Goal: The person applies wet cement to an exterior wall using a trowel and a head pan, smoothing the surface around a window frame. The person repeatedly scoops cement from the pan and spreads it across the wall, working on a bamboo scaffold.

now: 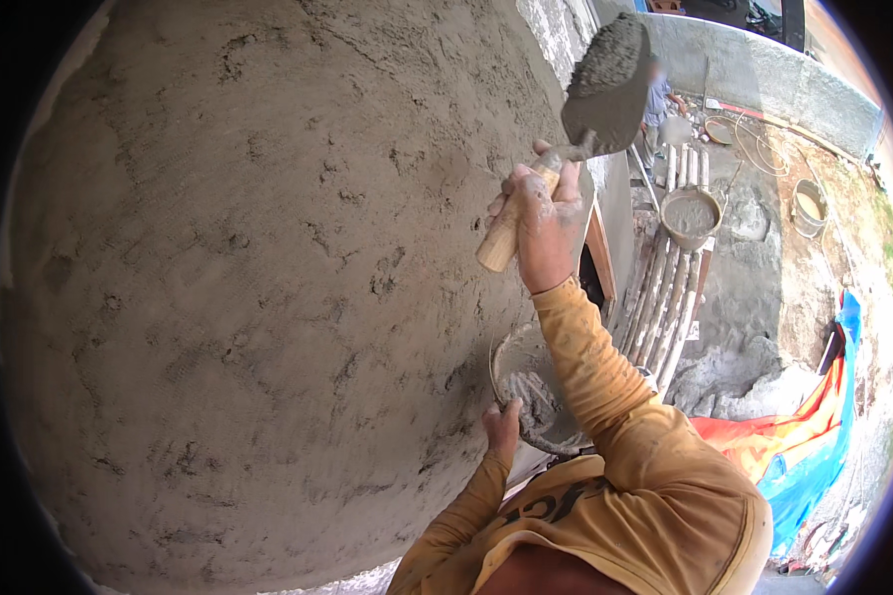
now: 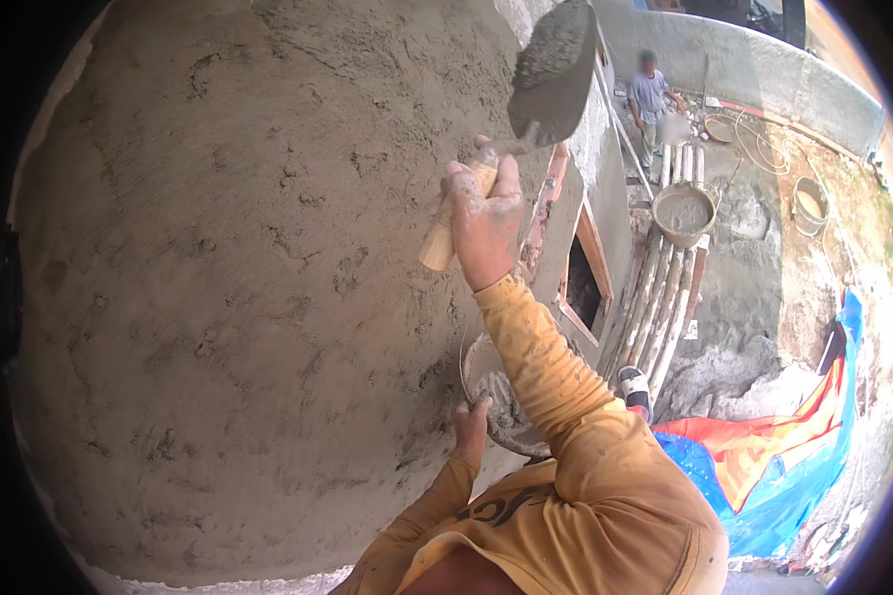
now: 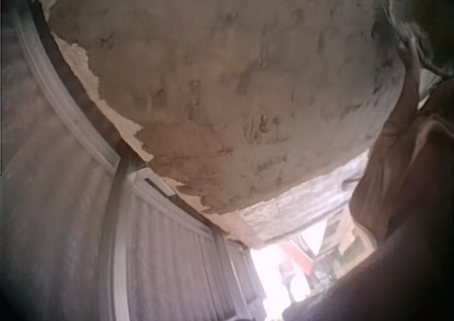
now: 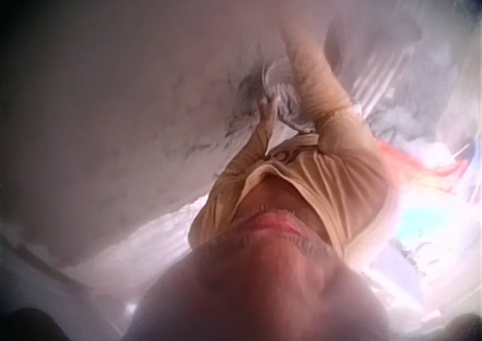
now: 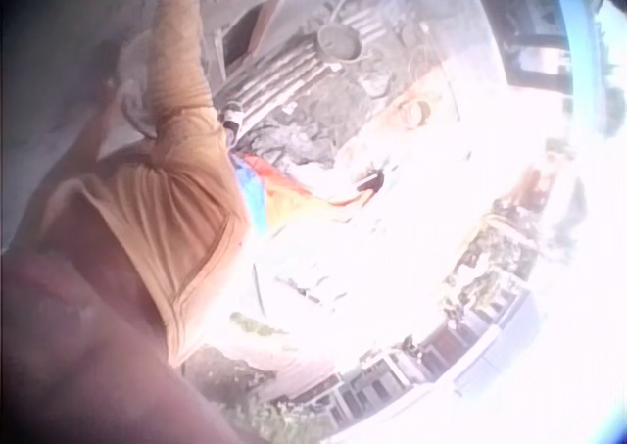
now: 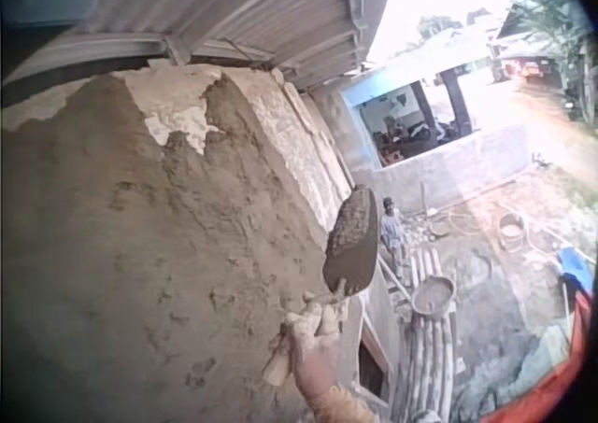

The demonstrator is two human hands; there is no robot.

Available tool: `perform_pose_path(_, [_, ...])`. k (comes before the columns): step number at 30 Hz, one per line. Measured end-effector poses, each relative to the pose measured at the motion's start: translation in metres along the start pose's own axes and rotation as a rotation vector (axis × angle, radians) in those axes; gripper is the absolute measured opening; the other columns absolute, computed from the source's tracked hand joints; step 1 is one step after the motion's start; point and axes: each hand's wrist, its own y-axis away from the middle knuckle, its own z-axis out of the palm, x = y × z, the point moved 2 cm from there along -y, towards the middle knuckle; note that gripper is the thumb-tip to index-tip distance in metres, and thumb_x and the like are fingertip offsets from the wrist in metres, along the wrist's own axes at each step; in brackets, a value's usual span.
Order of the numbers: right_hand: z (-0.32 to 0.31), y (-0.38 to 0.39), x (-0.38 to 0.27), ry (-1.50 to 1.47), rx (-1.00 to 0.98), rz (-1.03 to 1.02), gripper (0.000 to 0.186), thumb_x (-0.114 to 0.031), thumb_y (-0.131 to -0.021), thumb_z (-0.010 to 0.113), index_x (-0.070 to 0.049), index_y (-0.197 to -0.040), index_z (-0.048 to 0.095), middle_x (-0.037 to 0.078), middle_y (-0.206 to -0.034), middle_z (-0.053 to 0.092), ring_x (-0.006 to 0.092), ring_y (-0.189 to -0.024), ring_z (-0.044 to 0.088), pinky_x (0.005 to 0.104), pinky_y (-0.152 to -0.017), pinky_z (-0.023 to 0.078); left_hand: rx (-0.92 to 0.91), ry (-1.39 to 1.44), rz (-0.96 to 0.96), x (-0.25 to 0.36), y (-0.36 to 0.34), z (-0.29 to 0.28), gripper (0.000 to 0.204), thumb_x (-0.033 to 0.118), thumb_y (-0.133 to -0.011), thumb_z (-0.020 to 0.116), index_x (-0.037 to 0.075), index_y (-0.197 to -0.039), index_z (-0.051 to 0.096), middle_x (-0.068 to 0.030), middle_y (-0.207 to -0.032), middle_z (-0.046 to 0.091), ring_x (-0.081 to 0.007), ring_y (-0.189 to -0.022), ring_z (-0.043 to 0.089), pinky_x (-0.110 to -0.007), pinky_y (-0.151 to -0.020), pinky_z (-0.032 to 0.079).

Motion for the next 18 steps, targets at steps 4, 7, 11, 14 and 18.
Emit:
perform_pose_path(4, [-0.083,-0.008,0.052,0.459,0.363,-0.229,0.038,-0.011,-0.084,0.056,0.001,-0.115,0.039,0.010,-0.075,0.054,0.0201,-0.058,0.056,0.0293,-0.053,0.048,-0.053,0.058,-0.092,-0.009,0.005,0.001,0.032,0.018,-0.076,0.061,-0.010,-0.092,0.059,-0.0131,-0.087,0.064,-0.0180,-0.079,0.058,-0.032,-0.072,0.045])
perform_pose_path(7, [-0.116,-0.008,0.104,0.928,0.370,-0.103,0.040,-0.018,-0.081,0.060,0.002,-0.109,0.040,0.023,-0.079,0.059,0.0372,-0.071,0.061,0.0396,-0.062,0.049,-0.156,-0.155,-0.129,0.022,-0.007,0.012,0.034,0.018,-0.076,0.061,-0.010,-0.095,0.059,-0.0129,-0.089,0.063,-0.0186,-0.081,0.058,-0.032,-0.073,0.045])
perform_pose_path(11, [-0.106,0.126,0.105,1.076,-0.536,0.208,0.040,-0.027,-0.079,0.058,-0.007,-0.110,0.042,0.023,-0.079,0.060,0.0435,-0.079,0.058,0.0471,-0.068,0.046,0.003,-0.019,-0.148,0.013,-0.001,0.002,0.035,0.018,-0.075,0.060,-0.009,-0.097,0.060,-0.0145,-0.091,0.063,-0.0215,-0.081,0.059,-0.032,-0.075,0.045])
perform_pose_path(14, [-0.148,0.149,0.072,1.032,-0.613,0.248,0.036,-0.024,-0.078,0.058,-0.005,-0.106,0.045,0.024,-0.079,0.058,0.0441,-0.080,0.056,0.0466,-0.068,0.045,-0.089,-0.015,-0.111,0.002,-0.017,0.015,0.037,0.019,-0.074,0.060,-0.009,-0.098,0.060,-0.0164,-0.093,0.063,-0.0240,-0.082,0.060,-0.033,-0.076,0.045])
perform_pose_path(18, [-0.206,0.124,0.004,1.106,-0.654,0.339,0.029,-0.021,-0.078,0.059,-0.001,-0.096,0.048,0.018,-0.069,0.049,0.0338,-0.062,0.044,0.0384,-0.064,0.043,-0.171,-0.048,-0.172,0.019,-0.030,0.037,0.037,0.018,-0.073,0.062,-0.009,-0.099,0.058,-0.0143,-0.095,0.062,-0.0194,-0.085,0.057,-0.031,-0.077,0.044])
